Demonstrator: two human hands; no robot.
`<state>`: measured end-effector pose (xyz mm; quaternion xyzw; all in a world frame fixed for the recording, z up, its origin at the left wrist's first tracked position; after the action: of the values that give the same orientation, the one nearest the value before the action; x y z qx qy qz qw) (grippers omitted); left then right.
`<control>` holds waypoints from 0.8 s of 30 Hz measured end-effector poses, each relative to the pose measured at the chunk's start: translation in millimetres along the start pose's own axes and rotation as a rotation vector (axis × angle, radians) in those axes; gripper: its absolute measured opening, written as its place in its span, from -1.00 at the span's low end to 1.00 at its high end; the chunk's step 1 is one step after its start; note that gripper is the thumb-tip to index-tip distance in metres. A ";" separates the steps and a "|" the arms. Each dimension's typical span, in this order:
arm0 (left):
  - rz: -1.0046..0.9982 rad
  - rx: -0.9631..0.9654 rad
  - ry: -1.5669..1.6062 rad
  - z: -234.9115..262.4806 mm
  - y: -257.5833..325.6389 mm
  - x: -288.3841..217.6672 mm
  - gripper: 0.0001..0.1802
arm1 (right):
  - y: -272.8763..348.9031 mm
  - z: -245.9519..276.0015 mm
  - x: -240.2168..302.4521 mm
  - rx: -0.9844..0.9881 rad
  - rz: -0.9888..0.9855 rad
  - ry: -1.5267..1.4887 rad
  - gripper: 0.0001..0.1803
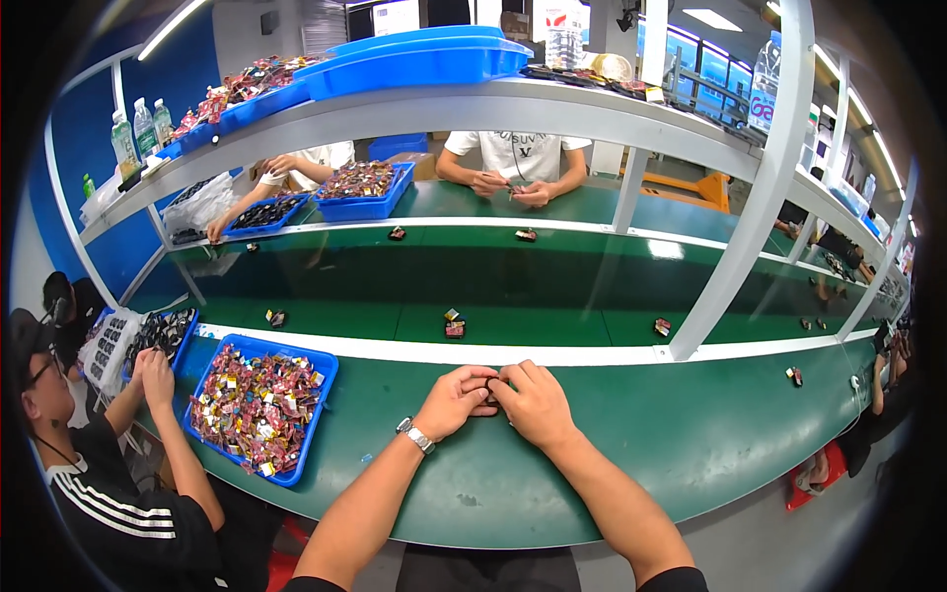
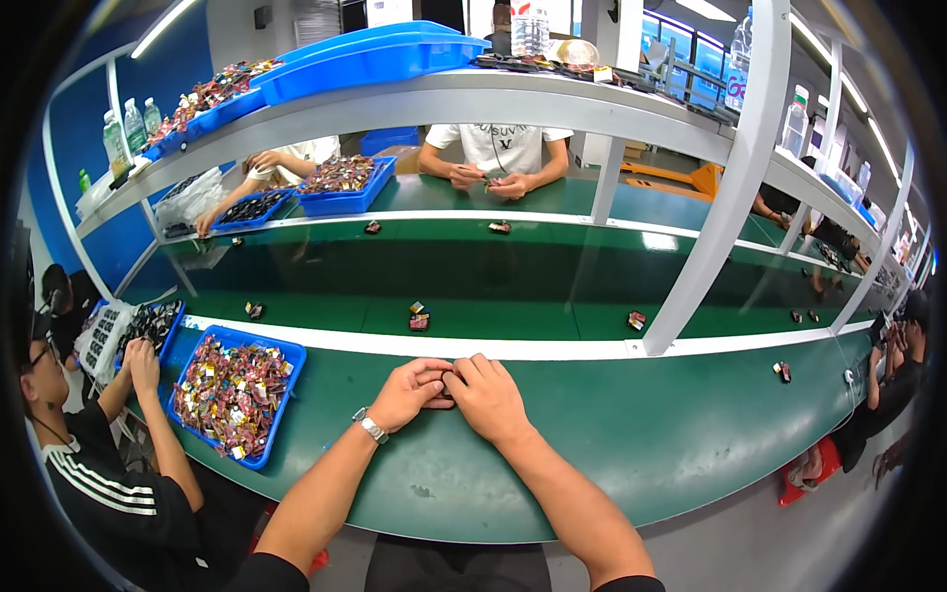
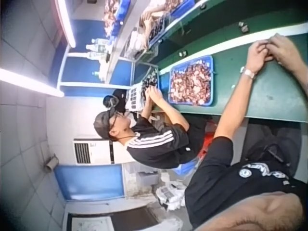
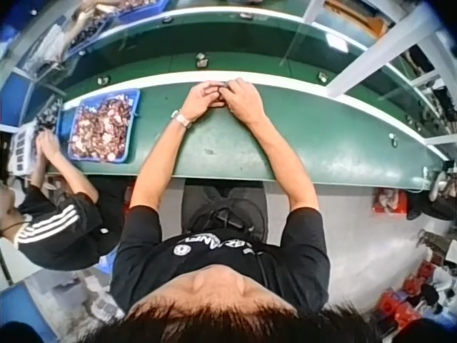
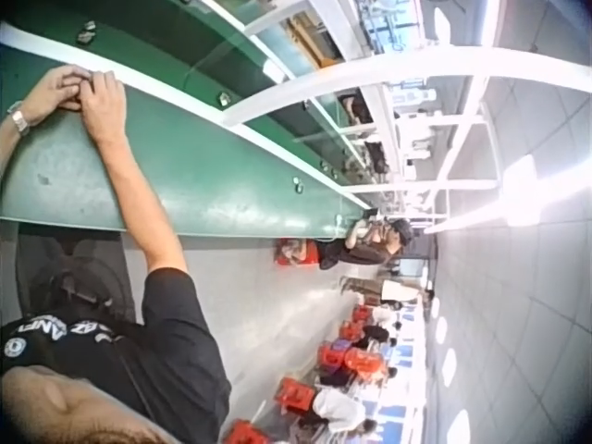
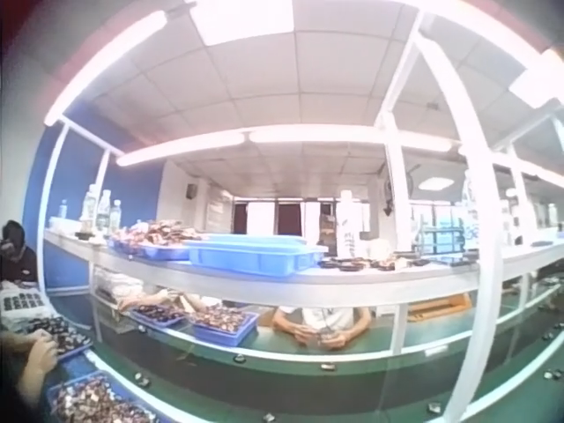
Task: Manually assemble small electronic components on a factory production line.
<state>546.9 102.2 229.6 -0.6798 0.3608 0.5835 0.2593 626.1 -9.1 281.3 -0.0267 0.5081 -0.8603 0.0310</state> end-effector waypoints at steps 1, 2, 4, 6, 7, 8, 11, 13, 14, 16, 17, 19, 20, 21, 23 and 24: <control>0.002 0.001 -0.002 1.0 0.4 0.2 -0.67 | 0.0 -0.6 1.4 -0.006 0.005 0.033 -0.87; 0.008 -0.003 -0.007 2.6 1.0 0.2 -0.66 | 0.4 -1.8 1.2 -0.006 0.003 0.033 -0.87; 0.014 -0.007 -0.009 1.9 1.3 0.6 -0.66 | 1.1 -5.4 -1.8 0.062 -0.025 -0.015 -0.88; 0.017 0.016 -0.007 -1.0 -0.4 0.9 -0.66 | -1.7 -0.8 -8.6 0.079 -0.081 -0.135 -0.88; 0.016 0.015 -0.008 -0.7 -0.1 0.2 -0.66 | -2.2 1.3 -12.5 0.095 -0.138 -0.254 -0.87; 0.026 0.011 -0.014 -0.6 0.6 -0.6 -0.66 | -1.2 0.8 -15.1 0.143 -0.163 -0.271 -0.85; 0.035 0.010 -0.019 -2.0 1.1 -1.4 -0.66 | -2.6 3.4 -15.9 0.157 -0.187 -0.306 -0.85; 0.034 0.006 -0.020 -0.2 2.2 -1.7 -0.66 | -3.4 5.5 -17.0 0.185 -0.241 -0.290 -0.87; 0.025 0.004 -0.026 0.6 2.9 -2.3 -0.65 | -3.2 5.3 -18.5 0.215 -0.293 -0.274 -0.89; 0.012 0.007 -0.030 -1.2 2.9 -4.0 -0.65 | -3.4 9.0 -18.2 0.219 -0.319 -0.274 -0.89; 0.020 0.022 -0.019 -0.8 3.5 -4.8 -0.64 | -2.7 9.7 -18.6 0.225 -0.346 -0.277 -0.90; 0.025 0.040 -0.011 -1.6 4.3 -6.9 -0.63 | -1.8 10.5 -21.0 0.185 -0.362 -0.298 -0.91; 0.004 0.062 -0.023 -3.4 6.0 -8.9 -0.62 | -1.4 11.1 -22.5 0.148 -0.379 -0.322 -0.92; -0.017 0.084 -0.036 -4.7 7.4 -10.5 -0.61 | -0.8 10.8 -22.5 0.145 -0.377 -0.321 -0.92; -0.023 0.111 -0.044 -4.3 6.3 -9.0 -0.59 | 0.2 10.1 -21.7 0.143 -0.349 -0.323 -0.91; -0.005 0.101 -0.033 -3.6 6.3 -8.5 -0.59 | 0.6 8.1 -21.4 0.163 -0.344 -0.332 -0.91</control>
<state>543.6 97.2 239.0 -0.6570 0.3839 0.5751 0.3004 648.0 -14.7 284.4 -0.2510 0.4131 -0.8749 -0.0310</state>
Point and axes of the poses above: each hand's wrist, its own y-axis away from the middle knuckle, its own z-axis out of the back of the hand, x = y × z, the point moved 5 cm from there along -y, towards the middle knuckle, and after that the axes turned 14 degrees about -x, right-handed, at the moved point
